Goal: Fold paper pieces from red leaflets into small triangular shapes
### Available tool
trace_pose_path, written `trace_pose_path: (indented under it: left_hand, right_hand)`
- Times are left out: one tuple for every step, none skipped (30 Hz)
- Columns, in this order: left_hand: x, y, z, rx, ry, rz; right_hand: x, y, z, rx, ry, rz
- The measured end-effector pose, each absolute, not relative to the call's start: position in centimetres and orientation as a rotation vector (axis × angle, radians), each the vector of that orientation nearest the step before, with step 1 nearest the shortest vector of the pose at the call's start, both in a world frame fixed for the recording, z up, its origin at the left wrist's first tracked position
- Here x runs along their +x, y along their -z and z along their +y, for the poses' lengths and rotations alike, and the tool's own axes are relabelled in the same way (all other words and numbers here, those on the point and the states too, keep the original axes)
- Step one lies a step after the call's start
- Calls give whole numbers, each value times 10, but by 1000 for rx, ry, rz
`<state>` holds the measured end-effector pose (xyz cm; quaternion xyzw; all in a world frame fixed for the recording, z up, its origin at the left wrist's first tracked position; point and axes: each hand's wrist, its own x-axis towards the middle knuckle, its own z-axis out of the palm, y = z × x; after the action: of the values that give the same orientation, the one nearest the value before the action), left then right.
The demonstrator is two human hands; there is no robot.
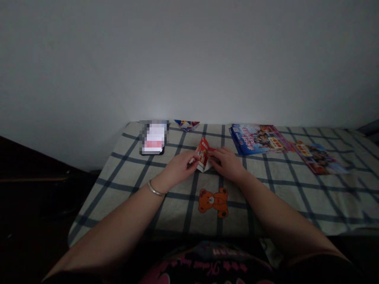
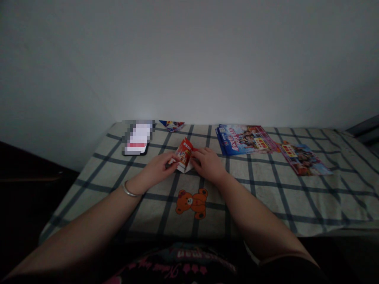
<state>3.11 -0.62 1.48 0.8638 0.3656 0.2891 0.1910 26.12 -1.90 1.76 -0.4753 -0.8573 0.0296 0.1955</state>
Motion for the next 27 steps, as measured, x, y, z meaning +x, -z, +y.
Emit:
trace_pose_path:
  left_hand:
    - [31, -15, -6, 2415, -799, 1025]
    - [31, -15, -7, 2407, -785, 1015]
    - [31, -15, -7, 2402, -767, 997]
    - [31, -15, -6, 2400, -746, 979]
    - [31, -15, -6, 2397, -727, 968]
    - [31, -15, -6, 2393, -715, 965]
    - [31, -15, -7, 2387, -709, 970]
    - [31, -16, -7, 2380, -708, 983]
    - [31, -16, -7, 2373, -707, 995]
    - [31, -17, -7, 2367, -707, 1004]
    - [32, -17, -7, 2363, -704, 1007]
    - [32, -18, -7, 2359, -701, 1006]
    - [32, -19, -7, 2353, -699, 1003]
    - [32, -19, -7, 2346, -697, 996]
    - [32, -20, -7, 2337, -694, 980]
    - [32, -20, -7, 2326, -692, 962]
    - [32, -20, -7, 2316, -689, 945]
    - [33, -19, -6, 2311, -688, 931]
    - [33, -19, -6, 2312, -689, 925]
    - [34, -18, -5, 2320, -694, 922]
    - [35, -17, -5, 2332, -701, 923]
    - [35, -16, -5, 2346, -708, 919]
    - [35, -15, -4, 2359, -714, 912]
    - [35, -15, -4, 2366, -718, 909]
    - [35, -15, -4, 2367, -719, 910]
    - [35, -15, -5, 2367, -719, 919]
    - [35, -15, -5, 2370, -723, 929]
  right_hand:
    - [261, -17, -18, -1344, -88, -2388]
    - [262, -16, -18, -1357, -93, -2374]
    - [262, -16, -17, -1371, -95, -2364]
    - [263, -15, -17, -1385, -96, -2357]
    - [263, -15, -17, -1398, -97, -2351]
    - [264, -16, -17, -1406, -100, -2347]
    - [265, -16, -18, -1407, -106, -2346]
    - [265, -17, -18, -1404, -117, -2349]
    - [266, -18, -19, -1395, -130, -2352]
    - [267, -19, -19, -1382, -148, -2356]
    - [268, -20, -20, -1370, -170, -2357]
    - [269, -21, -20, -1358, -195, -2350]
    - [270, -21, -19, -1347, -220, -2333]
    - [272, -21, -19, -1336, -242, -2308]
    - [274, -21, -18, -1323, -260, -2280]
    - [275, -20, -17, -1310, -271, -2252]
    - [276, -19, -16, -1298, -277, -2228]
    - [277, -17, -14, -1289, -281, -2212]
    - [278, -16, -13, -1286, -281, -2200]
    - [277, -14, -12, -1293, -282, -2190]
    - [276, -13, -11, -1313, -283, -2179]
    - [274, -13, -10, -1345, -284, -2165]
    - [272, -12, -9, -1386, -283, -2152]
    - [269, -12, -9, -1433, -285, -2138]
    - [265, -13, -8, -1477, -274, -2130]
    - [262, -13, -8, -1513, -253, -2132]
    - [259, -14, -8, -1545, -221, -2132]
